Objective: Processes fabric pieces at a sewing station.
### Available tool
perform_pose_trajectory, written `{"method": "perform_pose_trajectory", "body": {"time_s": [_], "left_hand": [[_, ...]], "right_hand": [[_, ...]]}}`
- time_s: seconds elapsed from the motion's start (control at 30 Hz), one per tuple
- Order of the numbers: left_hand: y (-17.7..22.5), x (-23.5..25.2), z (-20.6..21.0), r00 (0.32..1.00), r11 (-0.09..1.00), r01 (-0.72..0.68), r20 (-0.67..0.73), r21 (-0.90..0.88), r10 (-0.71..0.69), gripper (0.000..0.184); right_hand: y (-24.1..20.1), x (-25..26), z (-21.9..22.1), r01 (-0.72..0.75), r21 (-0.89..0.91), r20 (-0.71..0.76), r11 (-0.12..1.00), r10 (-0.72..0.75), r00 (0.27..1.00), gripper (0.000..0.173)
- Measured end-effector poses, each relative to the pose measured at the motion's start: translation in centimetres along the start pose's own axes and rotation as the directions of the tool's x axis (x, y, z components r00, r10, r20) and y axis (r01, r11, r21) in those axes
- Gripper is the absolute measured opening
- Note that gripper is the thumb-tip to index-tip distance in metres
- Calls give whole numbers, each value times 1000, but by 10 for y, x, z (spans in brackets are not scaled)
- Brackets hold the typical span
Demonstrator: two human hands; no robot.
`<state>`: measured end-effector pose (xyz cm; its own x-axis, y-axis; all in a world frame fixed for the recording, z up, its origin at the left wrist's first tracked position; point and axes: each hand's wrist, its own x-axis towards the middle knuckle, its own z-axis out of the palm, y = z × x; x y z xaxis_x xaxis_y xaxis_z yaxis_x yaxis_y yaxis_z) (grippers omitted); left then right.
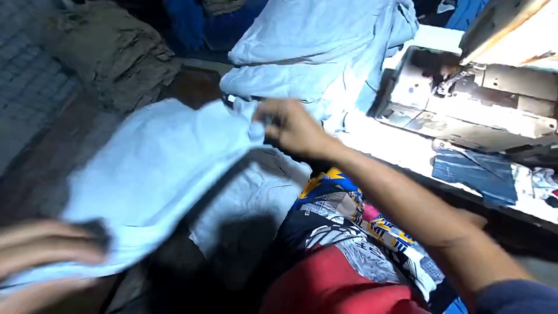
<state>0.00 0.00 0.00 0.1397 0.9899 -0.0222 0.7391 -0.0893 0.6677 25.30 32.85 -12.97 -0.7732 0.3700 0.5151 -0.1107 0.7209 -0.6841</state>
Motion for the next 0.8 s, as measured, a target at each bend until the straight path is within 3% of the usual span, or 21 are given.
{"method": "perform_pose_trajectory", "body": {"time_s": [0.07, 0.13, 0.2, 0.27, 0.33, 0.4, 0.43, 0.5, 0.57, 0.63, 0.67, 0.73, 0.8], "left_hand": [[-86, 14, 78, 982, 967, 185, 64, -175, -177, 22], [-155, 36, 164, 925, 900, 367, 196, -236, -326, 21], [-194, 56, 239, 842, 875, 465, 374, -136, -389, 18], [-211, 71, 265, 794, 905, 426, 487, -18, -364, 16], [-199, 87, 246, 813, 945, 323, 498, 45, -301, 12], [-173, 120, 221, 879, 940, 312, 335, 136, -340, 11], [-155, 145, 213, 913, 933, 307, 217, 188, -344, 16], [-119, 205, 212, 980, 960, 197, -23, 198, -196, 25], [-90, 269, 230, 976, 991, 72, -214, 110, -47, 36], [-66, 327, 255, 942, 996, 67, -333, 65, -41, 57], [-54, 349, 269, 925, 994, 85, -378, 74, -51, 61], [-28, 372, 295, 908, 987, 76, -420, 144, -9, 39], [-5, 365, 319, 961, 981, -114, -231, 158, 149, 18]], "right_hand": [[62, -58, 54, -127, -145, 68, 981, 138, 988, 21], [115, -114, 91, -304, -251, 149, 919, 347, 926, 20], [131, -164, 98, -403, -339, 198, 850, 483, 853, 18], [123, -202, 74, -451, -411, 119, 792, 537, 835, 20], [112, -245, 41, -533, -457, -105, 711, 552, 827, 22], [115, -288, 16, -694, -391, -371, 604, 587, 720, 25], [120, -305, 8, -789, -289, -477, 543, 633, 610, 28], [130, -323, 0, -916, -23, -603, 401, 725, 332, 35], [142, -326, -9, -952, 197, -552, 234, 829, 90, 36], [159, -330, -18, -935, 340, -379, 102, 925, -37, 40], [171, -338, -18, -916, 397, -305, 52, 949, -78, 42], [190, -357, -16, -910, 415, -219, -12, 969, -112, 43], [201, -374, -16, -926, 376, -188, -38, 975, -117, 43]]}}
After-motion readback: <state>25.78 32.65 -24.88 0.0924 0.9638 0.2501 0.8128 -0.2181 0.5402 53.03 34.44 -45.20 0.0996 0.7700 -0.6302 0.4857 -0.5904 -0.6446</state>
